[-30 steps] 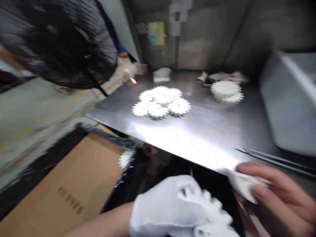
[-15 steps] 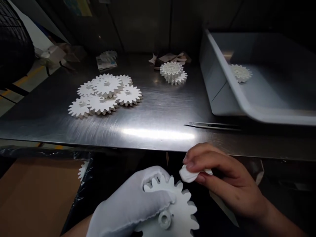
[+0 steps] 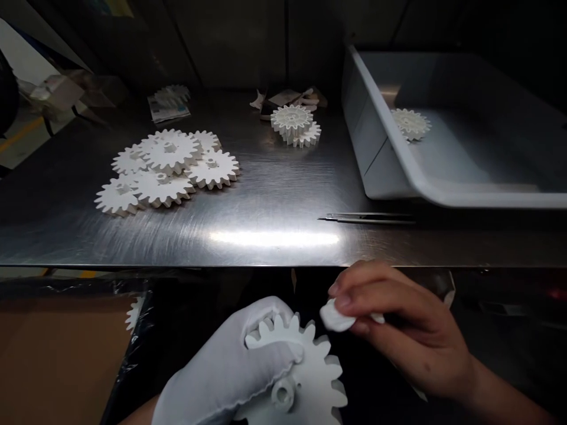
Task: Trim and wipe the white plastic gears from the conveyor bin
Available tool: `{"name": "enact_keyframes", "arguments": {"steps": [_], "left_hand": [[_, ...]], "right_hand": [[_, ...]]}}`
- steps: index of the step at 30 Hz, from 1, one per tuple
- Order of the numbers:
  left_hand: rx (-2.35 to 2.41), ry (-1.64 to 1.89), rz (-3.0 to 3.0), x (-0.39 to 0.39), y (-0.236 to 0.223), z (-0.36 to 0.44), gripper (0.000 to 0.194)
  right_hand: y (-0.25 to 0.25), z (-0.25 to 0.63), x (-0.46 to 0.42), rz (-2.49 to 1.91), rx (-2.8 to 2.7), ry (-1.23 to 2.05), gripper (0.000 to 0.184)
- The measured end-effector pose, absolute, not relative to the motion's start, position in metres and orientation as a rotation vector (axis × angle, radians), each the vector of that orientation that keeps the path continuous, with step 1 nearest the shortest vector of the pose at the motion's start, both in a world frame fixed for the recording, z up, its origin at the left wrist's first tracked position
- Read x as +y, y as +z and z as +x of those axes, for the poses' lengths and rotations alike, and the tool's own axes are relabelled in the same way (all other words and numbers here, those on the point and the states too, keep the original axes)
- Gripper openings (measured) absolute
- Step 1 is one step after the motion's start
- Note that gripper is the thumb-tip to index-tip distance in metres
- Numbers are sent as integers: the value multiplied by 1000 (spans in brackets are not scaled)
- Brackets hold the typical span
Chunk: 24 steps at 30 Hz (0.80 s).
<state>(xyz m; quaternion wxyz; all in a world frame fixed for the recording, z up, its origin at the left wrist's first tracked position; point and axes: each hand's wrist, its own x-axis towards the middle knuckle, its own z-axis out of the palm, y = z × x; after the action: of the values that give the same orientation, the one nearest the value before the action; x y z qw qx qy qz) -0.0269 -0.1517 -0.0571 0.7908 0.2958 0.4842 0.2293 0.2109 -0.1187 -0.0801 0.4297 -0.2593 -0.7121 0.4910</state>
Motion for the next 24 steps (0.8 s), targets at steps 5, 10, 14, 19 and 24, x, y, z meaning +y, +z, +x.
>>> {"name": "enact_keyframes", "arguments": {"steps": [5, 10, 14, 19, 24], "left_hand": [[1034, 578, 645, -153, -59, -33, 25], [1067, 618, 633, -154, -64, -36, 23], [1069, 627, 621, -154, -64, -36, 24], [1084, 642, 590, -153, -60, -34, 25], [1162, 725, 572, -153, -57, -31, 29]], "right_hand": [[-97, 197, -120, -633, -1935, 1297, 41], [-100, 207, -117, -774, -1859, 1167, 34], [-86, 212, -115, -714, -1839, 1178, 38], [-77, 203, -116, -596, -1790, 1229, 44], [-91, 199, -115, -570, -1778, 1352, 39]]}}
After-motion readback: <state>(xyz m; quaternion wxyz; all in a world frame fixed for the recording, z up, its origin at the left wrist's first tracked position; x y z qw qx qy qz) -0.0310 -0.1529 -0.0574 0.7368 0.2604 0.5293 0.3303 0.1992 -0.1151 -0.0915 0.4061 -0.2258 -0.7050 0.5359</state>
